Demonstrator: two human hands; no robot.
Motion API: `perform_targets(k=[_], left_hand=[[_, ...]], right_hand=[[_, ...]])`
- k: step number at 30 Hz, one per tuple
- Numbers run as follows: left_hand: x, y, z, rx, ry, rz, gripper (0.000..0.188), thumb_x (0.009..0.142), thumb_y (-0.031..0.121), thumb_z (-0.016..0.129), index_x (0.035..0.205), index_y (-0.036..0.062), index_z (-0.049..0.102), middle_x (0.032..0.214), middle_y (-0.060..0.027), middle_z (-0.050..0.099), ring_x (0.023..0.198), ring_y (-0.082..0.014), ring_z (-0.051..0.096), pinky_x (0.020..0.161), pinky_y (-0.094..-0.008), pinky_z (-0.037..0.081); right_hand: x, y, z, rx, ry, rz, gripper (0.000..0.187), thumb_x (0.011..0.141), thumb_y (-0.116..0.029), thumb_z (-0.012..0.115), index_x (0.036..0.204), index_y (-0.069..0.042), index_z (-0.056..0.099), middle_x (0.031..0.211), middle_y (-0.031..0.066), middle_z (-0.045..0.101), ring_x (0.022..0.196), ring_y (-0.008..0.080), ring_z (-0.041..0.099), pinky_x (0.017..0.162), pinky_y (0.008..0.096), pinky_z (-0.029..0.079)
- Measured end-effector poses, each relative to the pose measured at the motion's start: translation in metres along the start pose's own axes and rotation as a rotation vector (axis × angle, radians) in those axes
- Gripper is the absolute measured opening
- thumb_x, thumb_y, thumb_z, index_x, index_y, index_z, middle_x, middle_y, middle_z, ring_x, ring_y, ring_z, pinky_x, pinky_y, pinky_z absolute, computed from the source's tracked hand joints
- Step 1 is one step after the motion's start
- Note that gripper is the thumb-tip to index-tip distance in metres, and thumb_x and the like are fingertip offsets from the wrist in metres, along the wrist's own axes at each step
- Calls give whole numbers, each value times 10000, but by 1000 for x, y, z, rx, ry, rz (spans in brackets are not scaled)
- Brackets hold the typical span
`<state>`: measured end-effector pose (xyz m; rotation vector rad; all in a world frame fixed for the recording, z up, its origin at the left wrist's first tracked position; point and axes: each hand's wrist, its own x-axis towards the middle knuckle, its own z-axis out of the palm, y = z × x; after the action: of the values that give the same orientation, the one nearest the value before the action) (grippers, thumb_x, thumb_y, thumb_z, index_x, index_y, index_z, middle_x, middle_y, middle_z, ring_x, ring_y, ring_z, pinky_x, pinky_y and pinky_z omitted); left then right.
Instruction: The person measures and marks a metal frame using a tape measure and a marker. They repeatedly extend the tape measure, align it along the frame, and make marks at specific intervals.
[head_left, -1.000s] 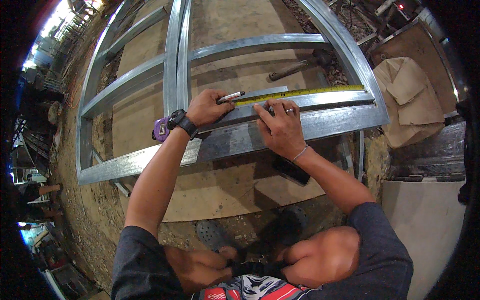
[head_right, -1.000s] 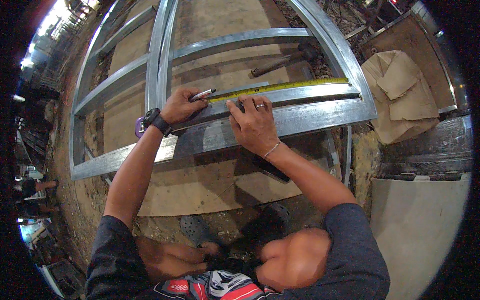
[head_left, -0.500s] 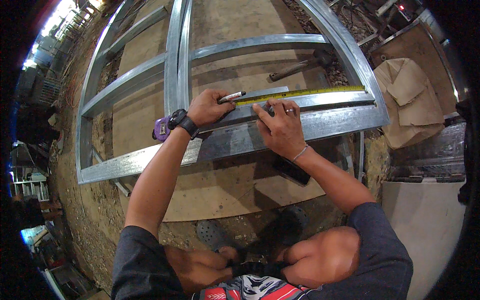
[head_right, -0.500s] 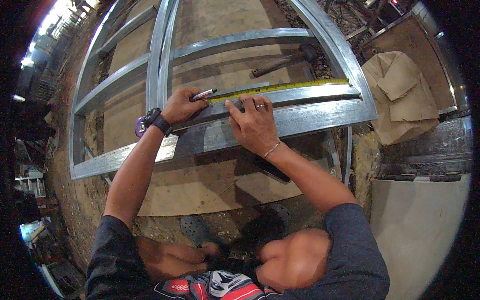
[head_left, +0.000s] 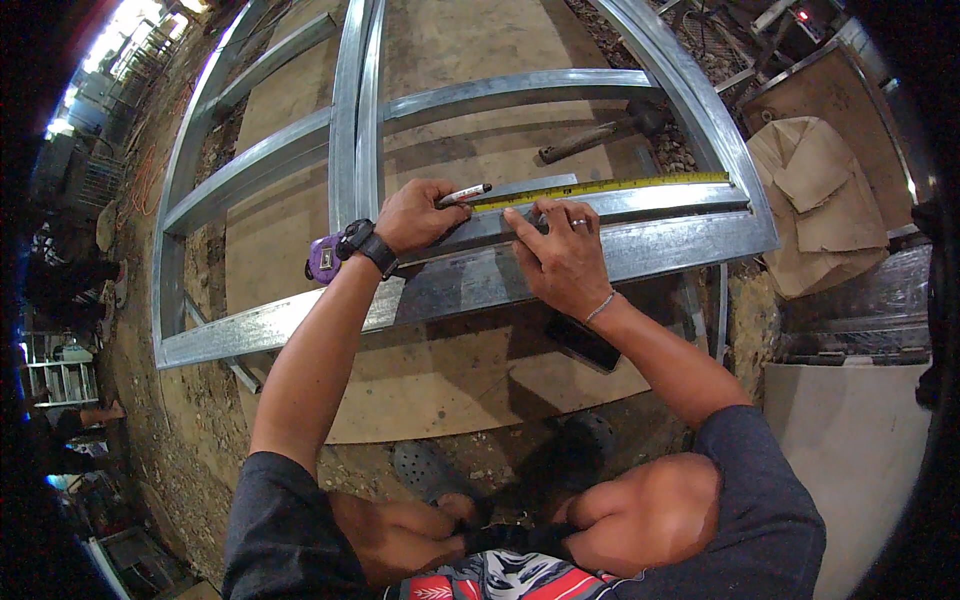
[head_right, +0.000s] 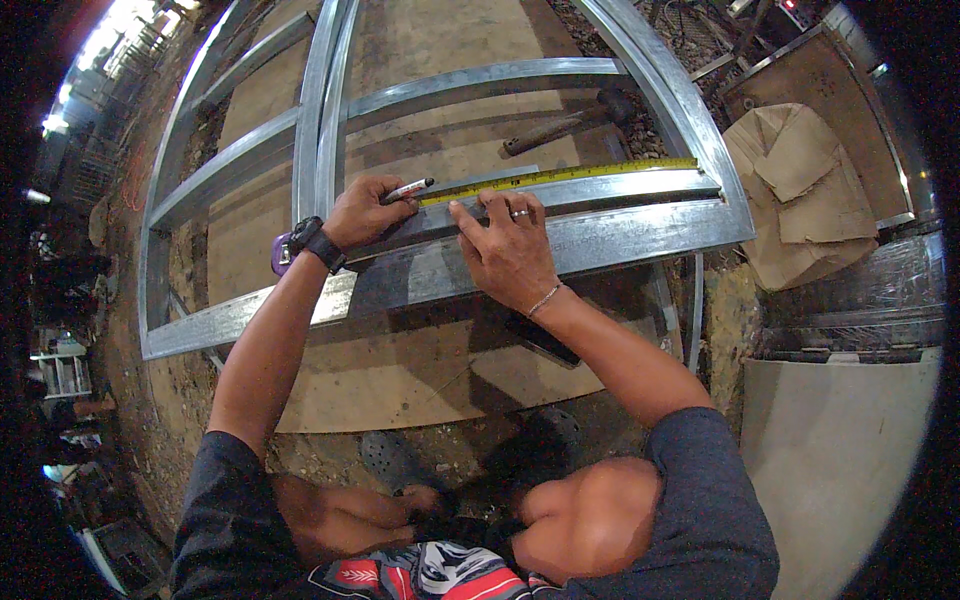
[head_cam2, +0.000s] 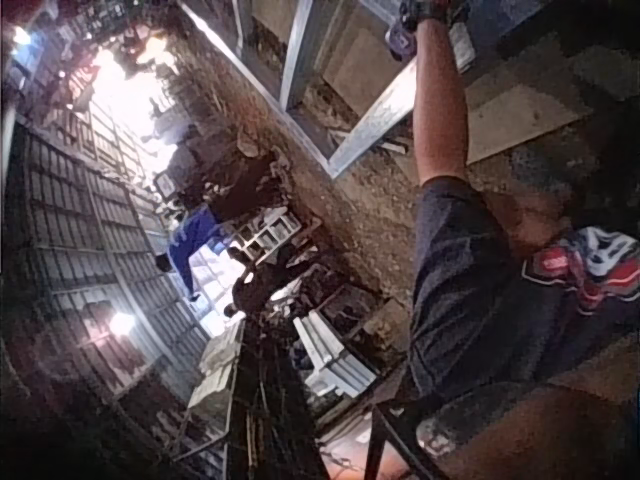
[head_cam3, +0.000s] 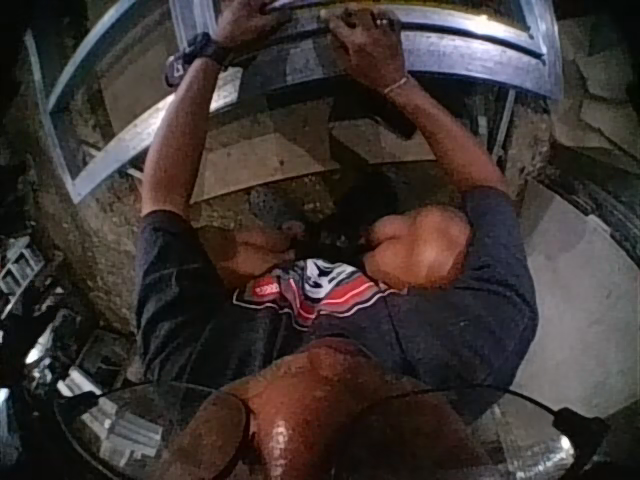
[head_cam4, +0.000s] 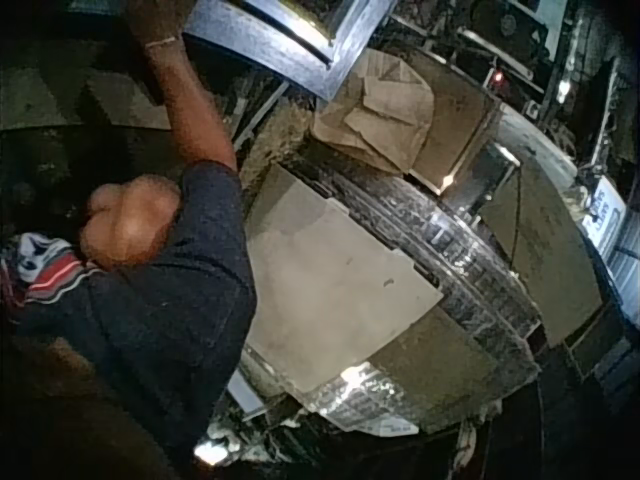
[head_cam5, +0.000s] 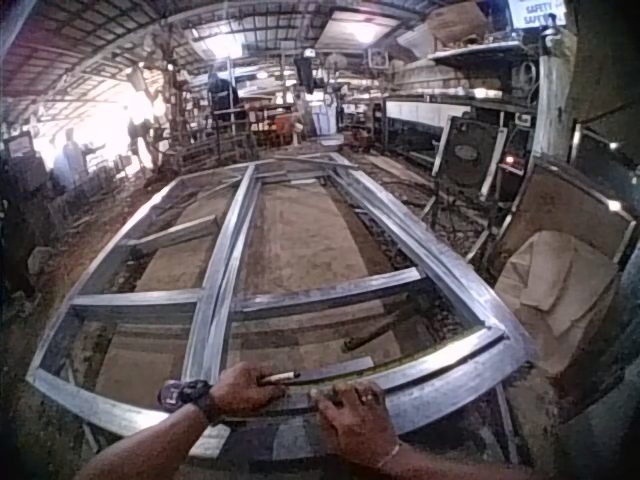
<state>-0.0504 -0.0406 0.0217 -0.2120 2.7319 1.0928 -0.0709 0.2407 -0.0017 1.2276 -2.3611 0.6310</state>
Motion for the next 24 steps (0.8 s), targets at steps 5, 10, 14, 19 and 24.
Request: perform_targets(k=[5, 10, 14, 19, 24], left_hand=[[1, -1, 1, -9, -5, -4, 402, 907, 438, 797, 1161, 128, 829, 935, -176, 794, 890, -333, 768, 832, -439, 570], [2, -1, 0, -11, -25, -11, 410, 904, 446, 795, 1155, 123, 830, 932, -175, 795, 900, -341, 769, 836, -450, 569], [0, 1, 2, -17, -2, 0, 420, 899, 447, 798, 1157, 117, 830, 928, -176, 795, 896, -344, 769, 833, -453, 569], [0, -1, 1, -19, -2, -8, 424, 892, 442, 803, 1167, 120, 830, 937, -180, 796, 897, -342, 768, 834, -450, 569], [-1, 0, 6, -41, 75, 57, 327, 933, 299, 815, 1082, 8, 810, 734, -7, 666, 680, -91, 577, 632, -331, 459]], right_hand=[[0, 0, 0, 8, 4, 9, 419, 932, -235, 739, 1343, -152, 734, 1231, 108, 580, 1180, 306, 543, 1097, 496, 375], [0, 0, 0, 3, 1, 8, 412, 936, -239, 734, 1339, -153, 732, 1235, 111, 583, 1181, 311, 545, 1097, 497, 378], [0, 0, 0, -12, 4, 10, 402, 938, -240, 730, 1330, -154, 735, 1241, 113, 585, 1181, 311, 546, 1098, 497, 377], [1, -1, 1, -6, 11, 16, 395, 937, -237, 729, 1324, -156, 739, 1237, 110, 584, 1180, 309, 546, 1100, 499, 373], [-1, -1, 1, -3, -27, 28, 473, 924, -220, 764, 1391, -157, 729, 1256, 116, 589, 1212, 316, 535, 1068, 499, 371]])
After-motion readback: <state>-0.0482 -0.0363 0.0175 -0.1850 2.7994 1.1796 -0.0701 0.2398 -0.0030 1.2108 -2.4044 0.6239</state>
